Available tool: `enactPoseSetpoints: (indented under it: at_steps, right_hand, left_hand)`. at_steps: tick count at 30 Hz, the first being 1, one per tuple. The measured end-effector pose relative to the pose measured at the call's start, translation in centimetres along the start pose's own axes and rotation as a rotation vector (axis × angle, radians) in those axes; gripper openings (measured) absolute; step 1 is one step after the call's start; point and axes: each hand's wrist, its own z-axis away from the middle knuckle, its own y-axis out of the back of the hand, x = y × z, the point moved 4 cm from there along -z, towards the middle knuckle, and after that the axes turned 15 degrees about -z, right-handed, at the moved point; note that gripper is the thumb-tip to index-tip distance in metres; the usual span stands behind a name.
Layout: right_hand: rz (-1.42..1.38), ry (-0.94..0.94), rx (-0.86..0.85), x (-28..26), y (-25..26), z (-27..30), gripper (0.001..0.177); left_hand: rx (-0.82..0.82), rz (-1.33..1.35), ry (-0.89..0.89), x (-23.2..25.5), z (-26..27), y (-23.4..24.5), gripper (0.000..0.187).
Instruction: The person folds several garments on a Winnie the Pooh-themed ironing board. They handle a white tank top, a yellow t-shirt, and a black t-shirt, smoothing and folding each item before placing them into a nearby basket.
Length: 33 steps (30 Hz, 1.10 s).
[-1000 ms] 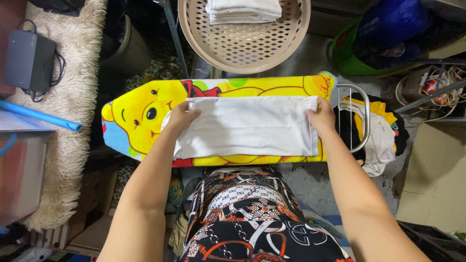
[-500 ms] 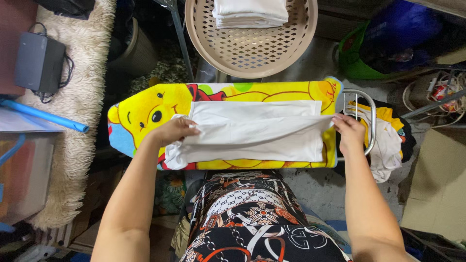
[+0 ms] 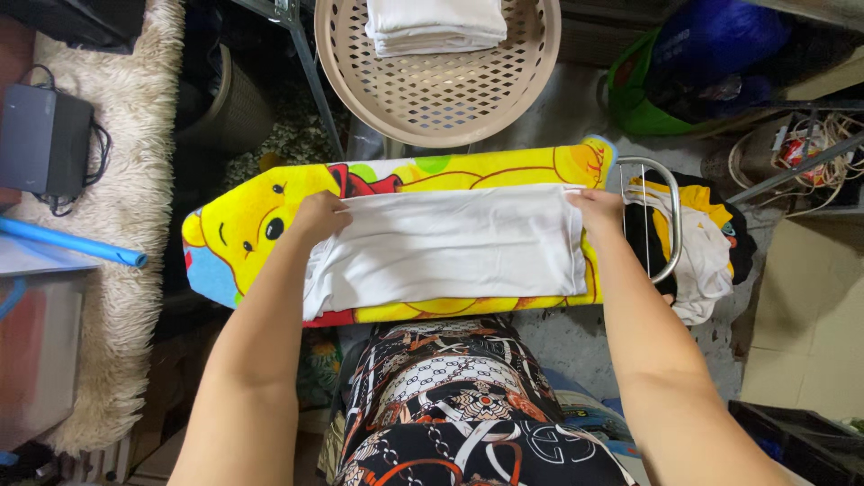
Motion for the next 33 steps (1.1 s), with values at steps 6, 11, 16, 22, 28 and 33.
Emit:
enactPoseSetpoints:
  at_steps: [6, 11, 16, 22, 28, 33]
  right_hand:
    - [-0.267, 0.005, 0.086, -2.6, 1.4, -2.2, 0.03]
    - [0.066, 0.173, -0.027, -3.6, -0.5, -2.5, 0.054]
    - [0.675, 0.235, -0.027, -2.9, 0.6, 6.0, 0.082]
    - [0.563, 0.575, -0.225, -3.2, 2.1, 12.4, 0.058]
    - [0.735, 0.496, -0.245, -5.2, 4.5, 10.2, 0.043]
    - [1.143, 0.449, -0.146, -5.8, 1.6, 10.3, 0.041]
  left_hand:
    - [0.226, 0.059, -0.032, 1.8, 0.2, 3.6, 0.035]
    - [0.418, 0.055, -0.058, 4.0, 1.4, 2.9, 0.075]
    - [0.446, -0.067, 0.25, 0.9, 6.2, -0.8, 0.072]
    - [0.385, 0.26, 0.428, -4.8, 11.6, -5.6, 0.065]
    - [0.215, 0.684, 0.524, -5.2, 9.4, -7.8, 0.059]
    - [0.11, 1.16, 0.543, -4.6, 8.2, -9.3, 0.041]
